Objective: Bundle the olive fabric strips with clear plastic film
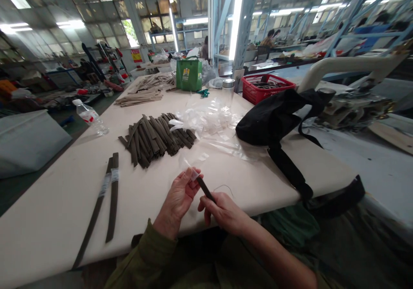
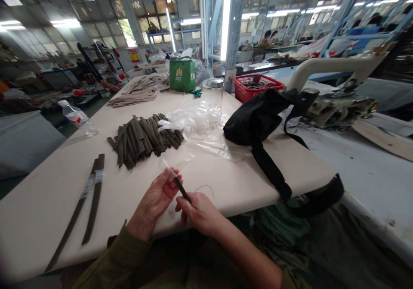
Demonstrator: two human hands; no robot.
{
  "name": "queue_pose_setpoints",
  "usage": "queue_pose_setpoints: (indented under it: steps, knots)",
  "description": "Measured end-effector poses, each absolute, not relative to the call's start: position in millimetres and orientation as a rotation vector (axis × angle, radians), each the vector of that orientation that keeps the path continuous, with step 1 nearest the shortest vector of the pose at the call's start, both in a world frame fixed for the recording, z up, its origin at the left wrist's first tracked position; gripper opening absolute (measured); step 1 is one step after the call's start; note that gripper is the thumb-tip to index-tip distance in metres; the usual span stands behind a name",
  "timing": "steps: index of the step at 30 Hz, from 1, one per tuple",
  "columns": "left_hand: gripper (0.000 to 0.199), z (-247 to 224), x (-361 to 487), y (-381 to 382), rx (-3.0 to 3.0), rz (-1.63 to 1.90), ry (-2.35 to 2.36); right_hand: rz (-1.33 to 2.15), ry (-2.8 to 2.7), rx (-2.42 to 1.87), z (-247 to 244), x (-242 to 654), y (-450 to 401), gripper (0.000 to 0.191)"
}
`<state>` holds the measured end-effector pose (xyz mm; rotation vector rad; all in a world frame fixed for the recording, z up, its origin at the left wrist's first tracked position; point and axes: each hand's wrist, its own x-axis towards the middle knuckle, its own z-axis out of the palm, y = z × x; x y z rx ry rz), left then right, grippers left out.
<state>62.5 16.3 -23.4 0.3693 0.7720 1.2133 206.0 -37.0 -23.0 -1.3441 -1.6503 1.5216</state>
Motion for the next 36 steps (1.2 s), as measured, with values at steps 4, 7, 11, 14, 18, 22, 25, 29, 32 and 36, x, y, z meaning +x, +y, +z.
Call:
queue_pose_setpoints:
  steps: [4, 7, 11, 14, 18, 22, 25, 29, 32, 36]
  knots:
    - [0.024, -26.9, 69.6, 1.6, 0.455, 1.114, 0.807, 1.603, -1.616, -1.240, -28.1, 201.7, -27.7, 0.043]
    - [0.027, -29.3, 69.9, -3.4, 0.577, 1.010, 0.791, 1.629, -1.601, -1.176, -24.6, 202.5, -25.7, 0.044]
    - [0.021, -26.9, 56.0, 11.2, 0.525, 1.253, 0.829, 1.546, -1.650, -1.165, -22.6, 211.3, -41.0, 0.026]
    - [0.021, -28.7, 50.2, 15.6, 0.467, 1.397, 0.856, 1.482, -1.683, -1.273, -30.6, 217.6, -56.2, 0.027]
    - [0.024, -36.5, 65.8, -6.0, 0.708, 1.063, 0.837, 1.412, -1.627, -1.316, -37.3, 220.6, -60.8, 0.037]
    - [0.030, -27.3, 73.4, -12.0, 0.892, 1.011, 0.839, 1.380, -1.610, -1.264, -30.8, 220.2, -57.4, 0.040]
    - [0.029, -19.2, 69.3, -4.7, 0.803, 1.279, 0.858, 1.424, -1.616, -1.239, -28.7, 217.3, -57.1, 0.041]
    - [0.029, -27.5, 72.8, -12.3, 0.849, 1.047, 0.834, 1.366, -1.582, -1.225, -30.3, 214.7, -54.4, 0.044]
    - [0.034, -28.2, 71.9, -13.5, 0.845, 1.013, 0.793, 1.359, -1.618, -1.235, -31.2, 215.5, -54.3, 0.045]
    - [0.031, -17.4, 63.0, 1.3, 0.704, 1.354, 0.803, 1.433, -1.680, -1.270, -34.2, 214.3, -57.2, 0.044]
